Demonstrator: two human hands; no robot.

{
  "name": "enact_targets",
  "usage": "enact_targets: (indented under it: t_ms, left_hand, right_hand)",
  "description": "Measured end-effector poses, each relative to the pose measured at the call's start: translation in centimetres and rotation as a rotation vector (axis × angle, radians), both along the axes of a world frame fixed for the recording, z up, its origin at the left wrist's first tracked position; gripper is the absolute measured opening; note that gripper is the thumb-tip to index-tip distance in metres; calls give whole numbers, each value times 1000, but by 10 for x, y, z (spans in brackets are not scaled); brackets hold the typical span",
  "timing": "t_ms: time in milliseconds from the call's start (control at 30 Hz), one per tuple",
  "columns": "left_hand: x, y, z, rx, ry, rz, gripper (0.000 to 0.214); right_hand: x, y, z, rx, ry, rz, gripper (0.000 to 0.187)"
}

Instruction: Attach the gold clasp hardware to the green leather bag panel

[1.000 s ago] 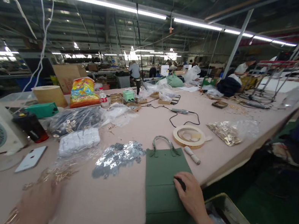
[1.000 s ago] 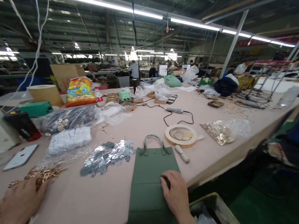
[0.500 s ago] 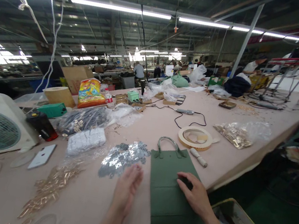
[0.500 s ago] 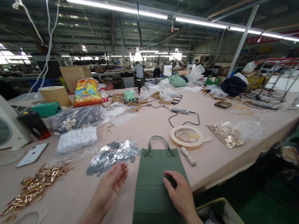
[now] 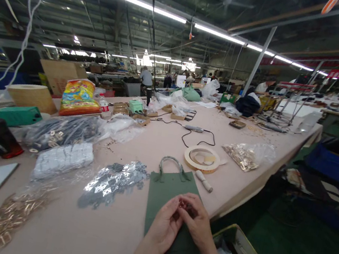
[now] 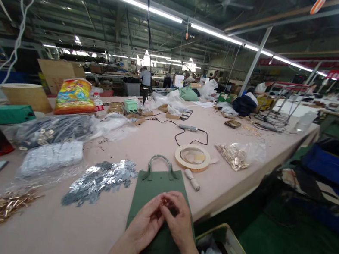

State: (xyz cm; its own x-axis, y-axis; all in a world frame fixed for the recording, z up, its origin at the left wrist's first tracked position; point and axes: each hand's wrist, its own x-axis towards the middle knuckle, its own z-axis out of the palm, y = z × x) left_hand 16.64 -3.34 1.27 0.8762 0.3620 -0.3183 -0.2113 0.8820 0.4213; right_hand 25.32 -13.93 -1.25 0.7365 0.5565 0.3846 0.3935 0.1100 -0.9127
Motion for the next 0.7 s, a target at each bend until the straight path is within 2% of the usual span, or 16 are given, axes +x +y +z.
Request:
enact_targets:
  t_ms: [167, 367, 667, 700]
  left_hand:
    - [-3, 2, 4, -85, 106, 24, 3]
    - [0, 7, 6, -8, 213, -21, 13]
    - [0, 8, 4, 30, 238, -80, 13]
    - [1, 8, 5, 106, 245, -83, 13]
  right_hand:
    - [-5, 5, -1, -16, -79, -100, 22]
    - [-8, 6, -6, 16, -169, -205, 22]
    - [-10, 5, -8, 15, -197, -216, 23]
    - [-10, 4, -9, 14, -171, -220, 23]
